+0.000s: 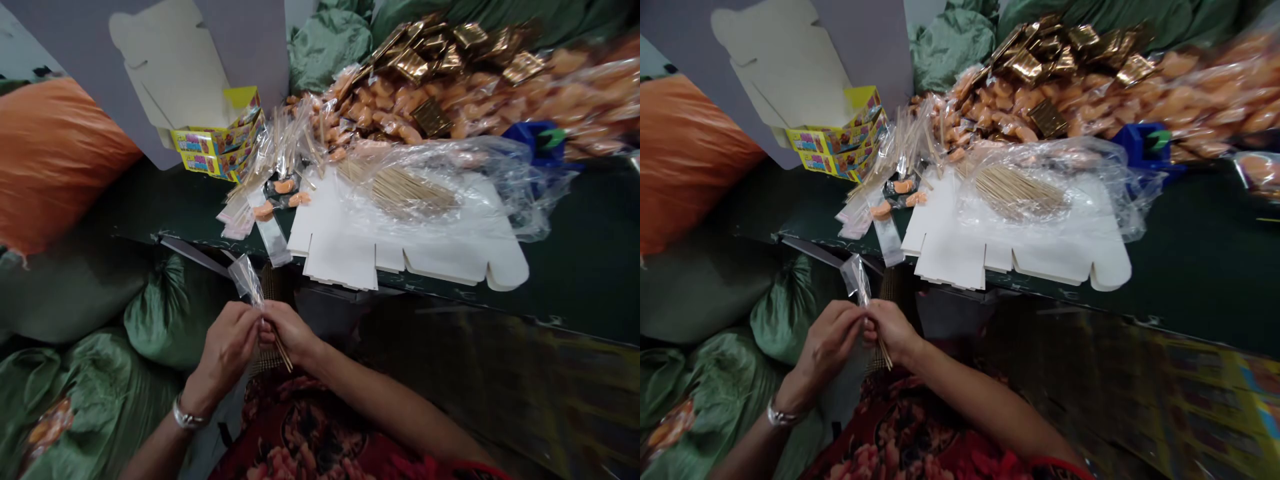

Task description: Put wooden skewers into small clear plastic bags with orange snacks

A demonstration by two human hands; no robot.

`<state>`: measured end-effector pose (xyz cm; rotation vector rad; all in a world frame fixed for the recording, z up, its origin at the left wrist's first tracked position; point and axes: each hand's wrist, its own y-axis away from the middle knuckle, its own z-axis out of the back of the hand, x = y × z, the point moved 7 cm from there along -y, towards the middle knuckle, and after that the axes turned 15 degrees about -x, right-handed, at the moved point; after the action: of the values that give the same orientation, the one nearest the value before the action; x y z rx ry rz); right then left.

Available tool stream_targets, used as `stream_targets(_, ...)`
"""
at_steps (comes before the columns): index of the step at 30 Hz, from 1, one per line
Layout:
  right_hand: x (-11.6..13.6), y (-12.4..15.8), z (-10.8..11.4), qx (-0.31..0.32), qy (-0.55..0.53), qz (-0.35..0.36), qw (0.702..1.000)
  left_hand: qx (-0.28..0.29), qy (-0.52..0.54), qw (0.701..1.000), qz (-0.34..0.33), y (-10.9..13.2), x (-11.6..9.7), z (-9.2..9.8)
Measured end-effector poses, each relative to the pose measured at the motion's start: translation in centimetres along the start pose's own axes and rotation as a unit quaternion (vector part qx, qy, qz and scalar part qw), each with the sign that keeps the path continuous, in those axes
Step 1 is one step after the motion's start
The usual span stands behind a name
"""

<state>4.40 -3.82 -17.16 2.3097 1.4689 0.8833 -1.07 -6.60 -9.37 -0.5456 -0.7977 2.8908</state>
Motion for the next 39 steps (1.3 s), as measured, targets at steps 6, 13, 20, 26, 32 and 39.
stream_targets(6, -6.1, 6.2, 6.4, -0.066, -0.054, -0.139, 0.987, 0.115, 0.074, 0.991, -0.003, 6.4, -3.0, -3.3)
stream_targets(13, -4.3, 12.3, 7.0, 0.002, -0.017, -0.142, 0.99, 0.129, 0.204, 0.968, 0.066, 4.3, -4.4, -2.3)
stream_targets(20, 4.3, 12.0, 7.2, -0.144, 0.302, 0.269, 0.903, 0.174, 0.252, 0.947, 0.098, -0.3, -4.3, -0.1)
stream_targets(26, 6.1, 11.0, 2.5, -0.077, 0.412, 0.401, 0.815, 0.182, 0.247, 0.944, 0.121, -2.8, -4.7, -0.1)
stream_targets(32, 5.8, 10.6, 3.5, -0.144, 0.349, 0.382, 0.844, 0.18, 0.247, 0.943, 0.131, -3.6, -4.4, -1.8)
stream_targets(39, 7.7, 11.2, 4.1, -0.215, 0.376, 0.437, 0.788, -0.019, 0.114, 0.991, -0.066, -4.9, -6.8, 0.6)
